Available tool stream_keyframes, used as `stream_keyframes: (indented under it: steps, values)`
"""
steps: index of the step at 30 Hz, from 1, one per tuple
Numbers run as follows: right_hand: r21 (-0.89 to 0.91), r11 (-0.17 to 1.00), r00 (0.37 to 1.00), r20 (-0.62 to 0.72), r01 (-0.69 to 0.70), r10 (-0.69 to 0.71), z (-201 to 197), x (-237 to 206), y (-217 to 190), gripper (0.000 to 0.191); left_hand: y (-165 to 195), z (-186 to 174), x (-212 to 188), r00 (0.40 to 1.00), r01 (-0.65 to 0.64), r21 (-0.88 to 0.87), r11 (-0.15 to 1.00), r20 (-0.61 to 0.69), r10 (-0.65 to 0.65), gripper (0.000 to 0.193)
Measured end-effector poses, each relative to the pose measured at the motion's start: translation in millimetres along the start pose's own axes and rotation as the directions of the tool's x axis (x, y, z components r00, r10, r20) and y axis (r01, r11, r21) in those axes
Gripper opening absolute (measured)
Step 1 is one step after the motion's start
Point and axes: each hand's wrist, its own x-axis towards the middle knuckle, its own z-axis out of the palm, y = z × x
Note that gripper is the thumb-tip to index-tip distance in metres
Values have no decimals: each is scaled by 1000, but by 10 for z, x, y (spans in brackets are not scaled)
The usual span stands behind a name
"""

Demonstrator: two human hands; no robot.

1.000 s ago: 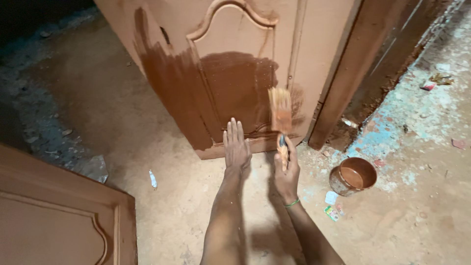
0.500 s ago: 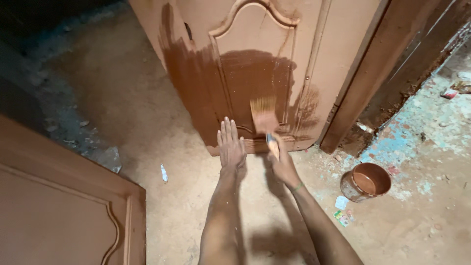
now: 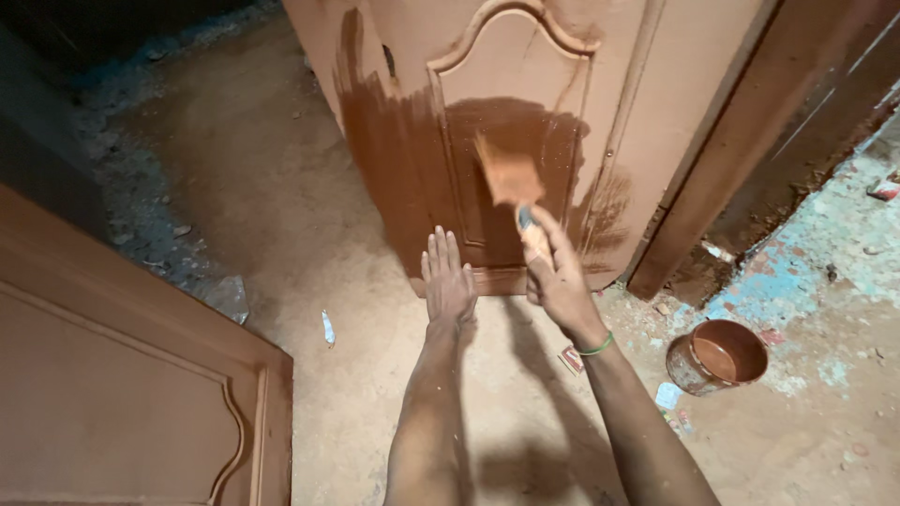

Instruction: The person paints a wooden door with brown paint using a brush. They repeatedly dip the brush into a paint can and apply paint to the door surface, covering the lower and middle sections.

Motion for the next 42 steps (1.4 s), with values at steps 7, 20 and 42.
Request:
stream_keyframes:
  steps: [7, 20, 42]
  values:
    - [-394, 891, 960, -67, 226, -273, 147, 194, -163, 65, -69, 88, 43, 998, 59, 1, 998, -23, -59, 70]
    - [-579, 806, 990, 10, 122, -143, -478, -219, 2125, 53, 12, 269, 64, 992, 33, -87, 996, -121, -43, 71]
    - [-552, 773, 757, -346, 314, -555, -1178, -394, 896, 47, 554, 891, 57, 967, -249, -84, 965, 31, 252, 71]
